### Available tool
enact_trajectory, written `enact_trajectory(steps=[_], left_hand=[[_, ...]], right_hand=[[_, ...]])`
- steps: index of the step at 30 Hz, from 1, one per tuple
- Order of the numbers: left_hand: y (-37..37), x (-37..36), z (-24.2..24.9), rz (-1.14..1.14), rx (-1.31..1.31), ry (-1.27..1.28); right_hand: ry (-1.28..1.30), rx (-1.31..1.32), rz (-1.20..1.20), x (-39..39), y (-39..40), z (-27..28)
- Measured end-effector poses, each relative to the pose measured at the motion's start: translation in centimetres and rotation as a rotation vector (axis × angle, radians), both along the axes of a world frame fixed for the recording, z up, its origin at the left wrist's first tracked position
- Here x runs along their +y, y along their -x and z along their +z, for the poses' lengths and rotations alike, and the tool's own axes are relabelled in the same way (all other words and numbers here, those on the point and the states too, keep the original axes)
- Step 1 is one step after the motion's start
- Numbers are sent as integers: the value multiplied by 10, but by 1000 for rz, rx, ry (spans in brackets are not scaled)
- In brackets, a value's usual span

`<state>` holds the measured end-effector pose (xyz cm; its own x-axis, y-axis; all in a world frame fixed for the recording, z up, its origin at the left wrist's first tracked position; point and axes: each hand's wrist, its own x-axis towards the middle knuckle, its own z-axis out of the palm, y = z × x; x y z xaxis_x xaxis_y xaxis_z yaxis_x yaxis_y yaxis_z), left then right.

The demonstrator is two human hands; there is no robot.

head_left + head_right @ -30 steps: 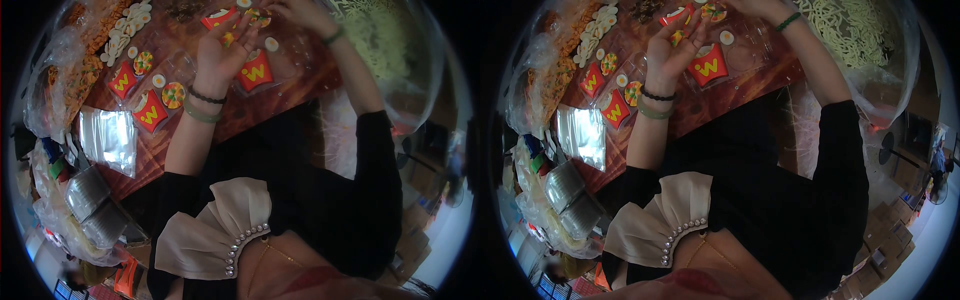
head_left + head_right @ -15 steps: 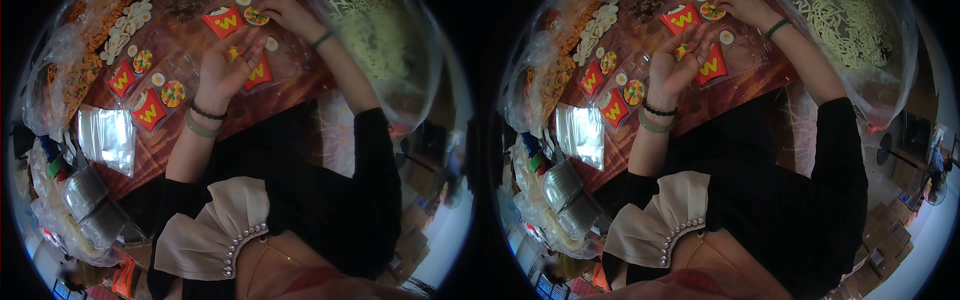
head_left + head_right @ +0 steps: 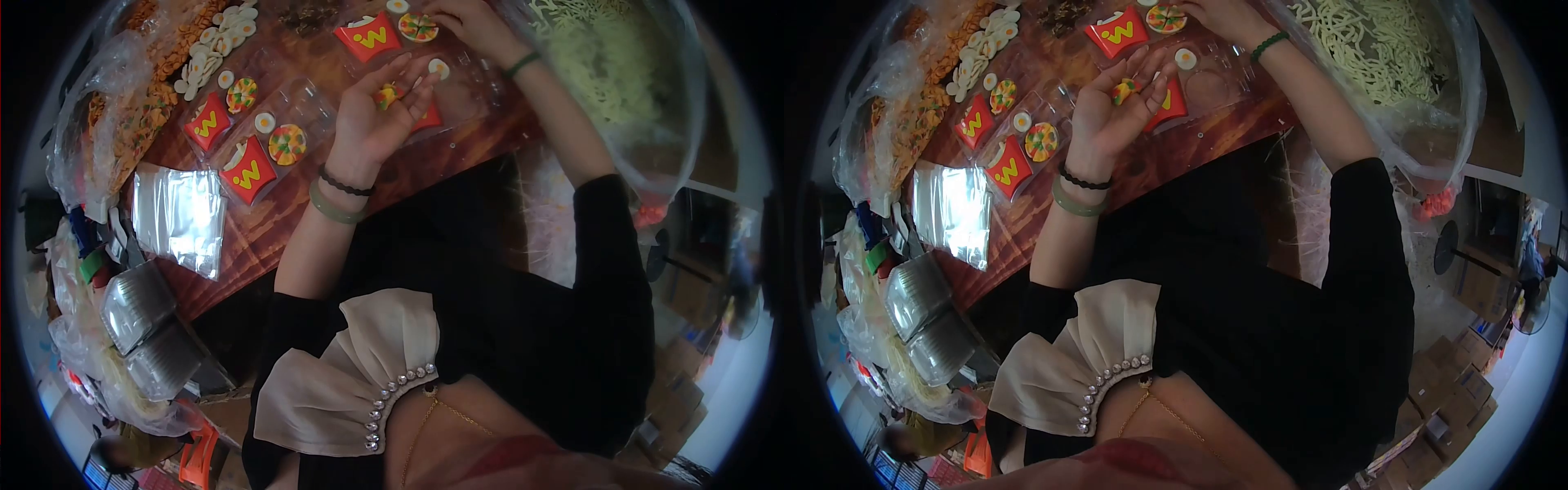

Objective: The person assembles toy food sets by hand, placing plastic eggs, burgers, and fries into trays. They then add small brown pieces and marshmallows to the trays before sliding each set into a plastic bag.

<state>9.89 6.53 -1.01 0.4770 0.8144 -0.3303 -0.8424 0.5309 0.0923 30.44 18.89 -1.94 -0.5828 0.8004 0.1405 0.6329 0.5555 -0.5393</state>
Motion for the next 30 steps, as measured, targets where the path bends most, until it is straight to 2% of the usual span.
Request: enact_trajectory(steps=[4, 6, 8, 10, 11, 13, 14, 16, 19, 22, 27, 30], left_hand=[[1, -10, 4, -7, -3, -18], [2, -15, 4, -12, -4, -17], [4, -22, 1, -69, -58, -105], [2, -31, 4, -93, -52, -85], [0, -33, 5, -110, -44, -64], [-8, -36, 2, -143, -68, -60], [-12, -39, 0, -175, -87, -56], [-20, -43, -1, -190, -83, -13], [-21, -50, 1, -197, -83, 21], [-14, -57, 2, -167, -63, -2], [-4, -58, -4, -140, 23, -50], [0, -54, -5, -141, -51, -70]], right_hand=[[-210, 260, -75, -29, -12, 29], [-201, 370, -130, -58, -28, 50], [486, 116, -295, -108, -53, 95], [904, -28, 1, -146, -78, 106], [899, -33, 0, -153, -89, 94], [-3, -215, 67, -171, -105, 54], [-2, -212, 60, -168, -97, 56], [-66, 127, -99, -143, -67, 60], [-39, 72, -216, -87, -31, 42], [-171, 74, -170, -26, -11, 1], [-137, -58, -157, 2, 6, -22], [-28, 60, -137, -17, 10, 1]])
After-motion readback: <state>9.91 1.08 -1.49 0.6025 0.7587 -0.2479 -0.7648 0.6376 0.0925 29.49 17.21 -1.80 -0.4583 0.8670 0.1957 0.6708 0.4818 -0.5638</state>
